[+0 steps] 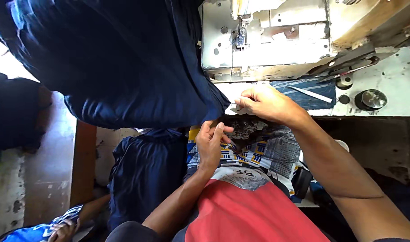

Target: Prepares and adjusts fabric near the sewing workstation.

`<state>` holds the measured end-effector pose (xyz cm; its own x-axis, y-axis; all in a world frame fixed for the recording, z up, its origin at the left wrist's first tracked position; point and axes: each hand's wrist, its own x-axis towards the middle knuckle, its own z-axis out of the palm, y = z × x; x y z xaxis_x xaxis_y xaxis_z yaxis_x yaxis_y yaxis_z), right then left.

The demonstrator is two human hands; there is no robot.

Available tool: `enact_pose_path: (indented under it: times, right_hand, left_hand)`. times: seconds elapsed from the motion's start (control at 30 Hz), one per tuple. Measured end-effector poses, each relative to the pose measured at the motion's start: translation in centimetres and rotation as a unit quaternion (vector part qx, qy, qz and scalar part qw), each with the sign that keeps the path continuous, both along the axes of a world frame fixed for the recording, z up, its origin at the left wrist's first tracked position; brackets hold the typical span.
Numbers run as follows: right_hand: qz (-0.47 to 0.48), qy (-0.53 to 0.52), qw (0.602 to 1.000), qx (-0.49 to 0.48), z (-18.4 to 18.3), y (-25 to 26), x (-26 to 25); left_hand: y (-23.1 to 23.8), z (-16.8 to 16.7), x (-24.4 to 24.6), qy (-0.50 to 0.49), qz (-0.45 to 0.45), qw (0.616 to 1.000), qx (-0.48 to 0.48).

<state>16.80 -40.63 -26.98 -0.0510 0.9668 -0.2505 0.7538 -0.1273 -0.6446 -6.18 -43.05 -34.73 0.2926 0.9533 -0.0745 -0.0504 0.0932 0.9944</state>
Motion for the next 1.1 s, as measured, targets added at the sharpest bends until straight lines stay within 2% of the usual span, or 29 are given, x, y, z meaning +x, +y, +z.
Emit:
enact_pose_path:
  times: [0.1,0.23,0.4,0.53,0.8,1.1]
  right_hand:
    - [-0.039,0.035,0.998,0.037,-0.7,0.1,-0.1]
    - [-0.069,0.076,0.994,0.030,-2.2,1.4,-1.8]
    - [-0.044,0.150,0.987,0.037,-2.6,2.9,-3.4]
    - [-0.057,0.183,0.981,0.024,-2.5,3.4,-3.2]
    - [-0.064,0.176,0.982,0.037,-2.2,3.5,-2.7]
    - [-0.017,0.216,0.975,0.048,-1.6,3.4,-2.0]
  left_hand:
    - [-0.2,-0.6,-0.6,-0.032,-0.001,0.999,0.005]
    - [0.1,-1.6,0.0,-0.060,-0.007,0.998,0.003]
    - [1.2,-1.2,0.7,-0.144,-0.060,0.986,-0.050]
    - [1.7,-0.2,1.4,-0.169,-0.052,0.979,-0.105]
    - [2.8,1.6,2.5,-0.163,-0.042,0.975,-0.147]
    - [3.1,1.5,3.3,-0.137,0.011,0.976,-0.169]
